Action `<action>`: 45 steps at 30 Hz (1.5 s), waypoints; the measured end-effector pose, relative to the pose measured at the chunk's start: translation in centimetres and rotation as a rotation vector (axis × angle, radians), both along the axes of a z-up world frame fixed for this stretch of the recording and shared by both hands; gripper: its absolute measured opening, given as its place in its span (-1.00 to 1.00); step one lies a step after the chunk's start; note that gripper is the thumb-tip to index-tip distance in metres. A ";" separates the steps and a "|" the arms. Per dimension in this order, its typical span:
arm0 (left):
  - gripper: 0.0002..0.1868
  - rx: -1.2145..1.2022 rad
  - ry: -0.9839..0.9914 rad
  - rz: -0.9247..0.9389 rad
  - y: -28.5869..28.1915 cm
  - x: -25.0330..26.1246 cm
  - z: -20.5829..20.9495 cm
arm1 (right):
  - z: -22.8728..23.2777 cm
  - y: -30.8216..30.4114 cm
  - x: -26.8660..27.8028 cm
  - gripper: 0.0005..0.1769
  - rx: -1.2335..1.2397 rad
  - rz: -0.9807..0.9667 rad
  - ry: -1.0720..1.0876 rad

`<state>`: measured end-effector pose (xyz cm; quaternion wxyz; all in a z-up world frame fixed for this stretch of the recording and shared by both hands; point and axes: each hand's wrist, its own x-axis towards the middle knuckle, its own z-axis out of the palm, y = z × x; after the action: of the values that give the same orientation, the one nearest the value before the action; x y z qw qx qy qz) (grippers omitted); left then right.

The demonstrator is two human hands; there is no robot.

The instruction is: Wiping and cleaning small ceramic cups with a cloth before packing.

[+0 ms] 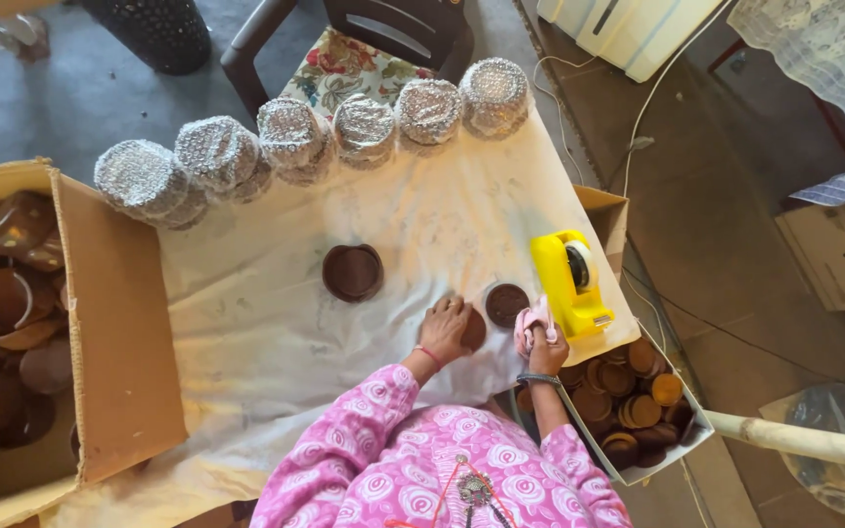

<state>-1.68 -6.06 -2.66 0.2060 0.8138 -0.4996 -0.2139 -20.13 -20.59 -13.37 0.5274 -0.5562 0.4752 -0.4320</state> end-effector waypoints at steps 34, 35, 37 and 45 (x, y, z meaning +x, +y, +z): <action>-0.20 -1.073 2.193 0.368 5.0 4.7 4.3 | 13.4 6.8 17.4 -0.48 -0.844 0.624 0.225; -0.25 -1.118 2.152 0.412 5.0 4.8 4.6 | 13.1 6.7 17.3 -0.47 -0.752 0.630 0.218; -0.29 -1.144 2.081 0.439 4.6 5.8 4.5 | 13.1 8.6 16.4 -0.45 -0.740 0.673 0.194; -0.27 -1.219 2.163 -0.021 5.2 5.4 2.2 | 16.5 10.8 17.5 -0.46 -0.893 0.769 0.120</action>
<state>3.72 -0.84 -0.46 0.8548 -0.0131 -0.0976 -0.5095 -2.63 -9.82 3.09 0.3331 -0.8801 0.0405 -0.3359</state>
